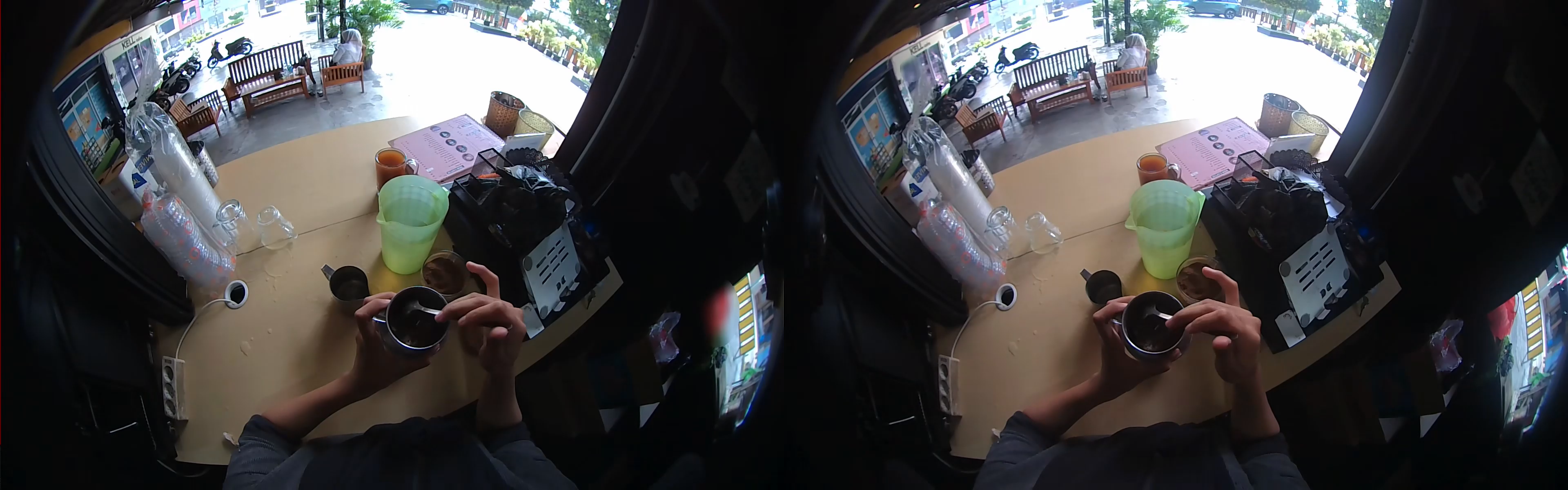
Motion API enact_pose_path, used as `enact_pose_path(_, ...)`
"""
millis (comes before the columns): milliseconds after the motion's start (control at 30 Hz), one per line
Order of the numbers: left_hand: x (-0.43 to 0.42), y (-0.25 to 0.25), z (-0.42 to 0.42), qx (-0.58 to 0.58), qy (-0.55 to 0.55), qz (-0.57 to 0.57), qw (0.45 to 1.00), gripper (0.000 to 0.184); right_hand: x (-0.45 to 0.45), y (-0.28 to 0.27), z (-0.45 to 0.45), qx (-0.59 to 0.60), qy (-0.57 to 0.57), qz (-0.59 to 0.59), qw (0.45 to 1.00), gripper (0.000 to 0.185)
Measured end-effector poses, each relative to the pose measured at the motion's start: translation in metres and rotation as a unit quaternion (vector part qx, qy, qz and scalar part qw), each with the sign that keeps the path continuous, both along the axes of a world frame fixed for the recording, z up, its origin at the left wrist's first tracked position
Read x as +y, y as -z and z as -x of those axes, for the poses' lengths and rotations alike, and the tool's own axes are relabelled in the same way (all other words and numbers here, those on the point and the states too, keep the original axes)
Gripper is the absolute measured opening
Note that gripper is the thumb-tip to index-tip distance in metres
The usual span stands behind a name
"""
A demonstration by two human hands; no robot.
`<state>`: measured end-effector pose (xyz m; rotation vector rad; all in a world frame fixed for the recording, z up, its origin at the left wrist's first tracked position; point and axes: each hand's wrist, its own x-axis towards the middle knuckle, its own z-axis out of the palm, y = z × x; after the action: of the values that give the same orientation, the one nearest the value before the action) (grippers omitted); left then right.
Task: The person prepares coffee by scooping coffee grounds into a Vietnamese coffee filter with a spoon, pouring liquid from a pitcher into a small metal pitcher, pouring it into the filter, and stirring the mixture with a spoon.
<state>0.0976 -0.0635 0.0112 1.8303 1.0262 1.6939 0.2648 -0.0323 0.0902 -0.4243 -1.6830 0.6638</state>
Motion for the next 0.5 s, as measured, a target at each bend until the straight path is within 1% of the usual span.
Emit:
enact_pose_path(33, 0.0, 0.0, 0.0, -0.003, 0.002, 0.003, 1.0, 0.092, -0.001, -0.001, 0.0, 0.0, 0.0, 0.0, 1.0, 0.061)
enact_pose_path(100, 0.001, 0.0, 0.0, -0.004, 0.003, 0.0, 1.0, 0.092, -0.003, -0.002, -0.001, 0.003, -0.062, 0.03, 0.998, 0.061)
enact_pose_path(133, 0.001, 0.0, 0.0, -0.004, 0.004, -0.002, 1.0, 0.092, -0.001, 0.001, -0.004, 0.031, -0.093, 0.046, 0.994, 0.06)
enact_pose_path(167, 0.001, -0.001, 0.0, -0.004, 0.004, -0.001, 1.0, 0.092, 0.0, 0.001, -0.006, 0.032, -0.093, 0.047, 0.994, 0.06)
enact_pose_path(233, 0.001, -0.004, 0.0, 0.01, 0.001, -0.006, 1.0, 0.093, 0.002, 0.0, -0.008, 0.024, -0.026, 0.032, 0.999, 0.062)
enact_pose_path(267, 0.0, -0.004, 0.0, 0.01, 0.0, -0.006, 1.0, 0.093, 0.0, -0.005, -0.003, 0.015, -0.002, 0.008, 1.0, 0.058)
enact_pose_path(300, 0.0, -0.002, 0.0, 0.015, -0.007, -0.008, 1.0, 0.093, -0.003, -0.008, 0.001, 0.015, -0.002, 0.008, 1.0, 0.058)
enact_pose_path(367, 0.001, -0.002, 0.0, 0.02, -0.015, -0.01, 1.0, 0.093, -0.013, -0.01, 0.007, -0.065, 0.022, -0.067, 0.995, 0.051)
enact_pose_path(400, 0.001, -0.003, -0.001, 0.011, -0.021, -0.025, 0.999, 0.092, -0.016, -0.012, 0.008, -0.095, 0.058, -0.12, 0.986, 0.047)
enact_pose_path(433, 0.001, -0.004, -0.002, 0.001, -0.027, -0.039, 0.999, 0.091, -0.02, -0.015, 0.006, -0.095, 0.057, -0.119, 0.987, 0.047)
enact_pose_path(500, 0.002, -0.005, -0.003, 0.01, -0.032, -0.04, 0.999, 0.092, -0.028, -0.022, 0.001, -0.145, 0.144, -0.152, 0.967, 0.049)
